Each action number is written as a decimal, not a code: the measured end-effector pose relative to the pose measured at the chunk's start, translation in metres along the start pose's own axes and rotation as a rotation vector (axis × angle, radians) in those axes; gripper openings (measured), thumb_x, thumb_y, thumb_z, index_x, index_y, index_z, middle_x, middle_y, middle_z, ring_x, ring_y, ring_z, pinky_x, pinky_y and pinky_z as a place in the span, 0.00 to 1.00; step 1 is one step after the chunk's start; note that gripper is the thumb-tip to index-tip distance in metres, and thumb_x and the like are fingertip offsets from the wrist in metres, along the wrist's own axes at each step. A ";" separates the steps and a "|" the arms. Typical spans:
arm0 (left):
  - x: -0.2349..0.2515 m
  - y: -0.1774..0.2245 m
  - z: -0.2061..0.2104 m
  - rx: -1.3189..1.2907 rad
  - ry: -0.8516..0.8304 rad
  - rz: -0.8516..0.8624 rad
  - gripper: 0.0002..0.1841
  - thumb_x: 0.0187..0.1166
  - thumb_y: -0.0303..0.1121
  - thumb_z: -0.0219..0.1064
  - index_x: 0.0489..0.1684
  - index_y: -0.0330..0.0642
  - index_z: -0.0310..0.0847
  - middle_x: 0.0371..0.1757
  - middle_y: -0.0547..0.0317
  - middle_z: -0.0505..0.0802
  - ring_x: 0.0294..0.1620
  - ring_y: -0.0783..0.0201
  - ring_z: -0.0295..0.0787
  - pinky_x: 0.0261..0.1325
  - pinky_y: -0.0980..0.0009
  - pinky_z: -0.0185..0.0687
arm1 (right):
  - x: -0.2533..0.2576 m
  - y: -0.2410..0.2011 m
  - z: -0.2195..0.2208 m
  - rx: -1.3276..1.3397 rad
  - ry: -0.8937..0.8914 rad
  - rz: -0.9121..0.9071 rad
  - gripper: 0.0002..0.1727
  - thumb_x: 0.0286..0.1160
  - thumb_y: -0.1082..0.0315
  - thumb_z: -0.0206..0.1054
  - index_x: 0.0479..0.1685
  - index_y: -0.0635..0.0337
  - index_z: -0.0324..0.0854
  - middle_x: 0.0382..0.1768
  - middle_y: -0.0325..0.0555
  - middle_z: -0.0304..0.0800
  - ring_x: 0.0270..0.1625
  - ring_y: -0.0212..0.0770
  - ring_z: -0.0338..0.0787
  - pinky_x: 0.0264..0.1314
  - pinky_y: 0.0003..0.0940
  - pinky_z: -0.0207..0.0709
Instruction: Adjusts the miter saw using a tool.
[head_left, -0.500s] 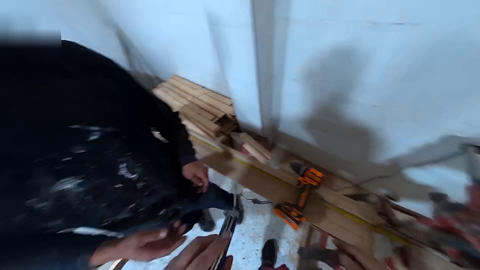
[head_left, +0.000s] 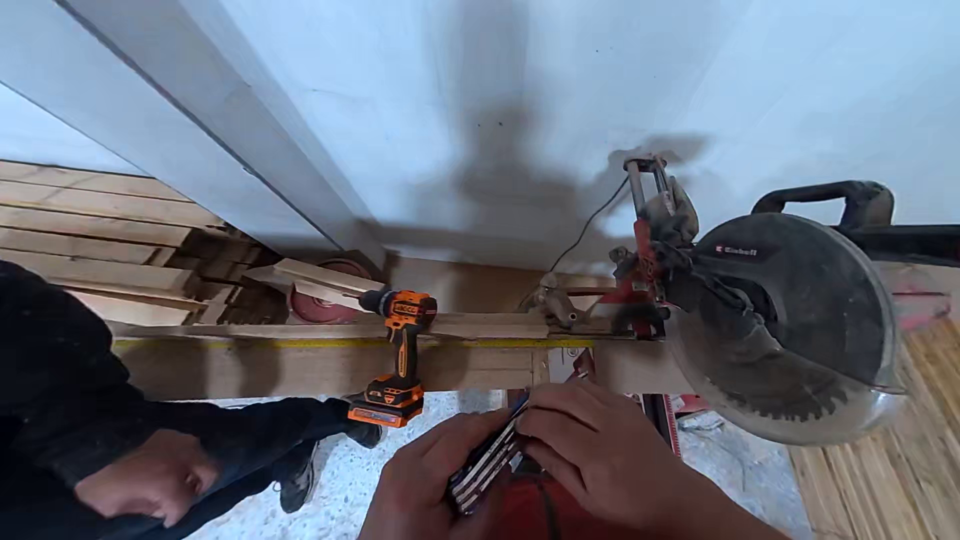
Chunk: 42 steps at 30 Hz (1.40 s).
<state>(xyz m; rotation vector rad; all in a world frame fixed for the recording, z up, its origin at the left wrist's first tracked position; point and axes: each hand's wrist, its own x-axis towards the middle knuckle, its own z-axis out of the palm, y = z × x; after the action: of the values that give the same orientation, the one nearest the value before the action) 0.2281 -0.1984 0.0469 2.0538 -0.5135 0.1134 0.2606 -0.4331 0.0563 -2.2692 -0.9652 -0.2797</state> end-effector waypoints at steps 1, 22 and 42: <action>0.007 -0.002 0.003 -0.001 -0.022 0.016 0.18 0.77 0.39 0.72 0.63 0.45 0.88 0.51 0.58 0.96 0.51 0.71 0.93 0.53 0.73 0.92 | 0.000 0.004 -0.005 -0.002 -0.038 0.027 0.11 0.88 0.56 0.63 0.53 0.51 0.86 0.54 0.42 0.91 0.56 0.37 0.91 0.54 0.29 0.86; 0.111 -0.104 0.044 -0.470 -0.786 -0.136 0.19 0.76 0.36 0.76 0.62 0.37 0.87 0.56 0.48 0.94 0.52 0.57 0.94 0.58 0.53 0.93 | -0.019 0.048 0.013 0.511 0.414 1.014 0.10 0.79 0.62 0.73 0.41 0.60 0.92 0.37 0.41 0.96 0.40 0.35 0.94 0.47 0.37 0.92; 0.182 -0.103 0.194 -0.375 -0.542 0.156 0.22 0.90 0.56 0.50 0.60 0.51 0.83 0.39 0.65 0.92 0.36 0.68 0.90 0.35 0.63 0.90 | -0.067 0.119 -0.007 1.101 0.855 1.072 0.18 0.84 0.53 0.66 0.59 0.58 0.86 0.52 0.52 0.91 0.47 0.39 0.92 0.57 0.38 0.88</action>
<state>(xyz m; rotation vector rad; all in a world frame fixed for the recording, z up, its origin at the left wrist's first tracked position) 0.4095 -0.3741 -0.0847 1.6600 -0.9500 -0.4305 0.2976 -0.5378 -0.0239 -1.1277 0.5159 -0.1333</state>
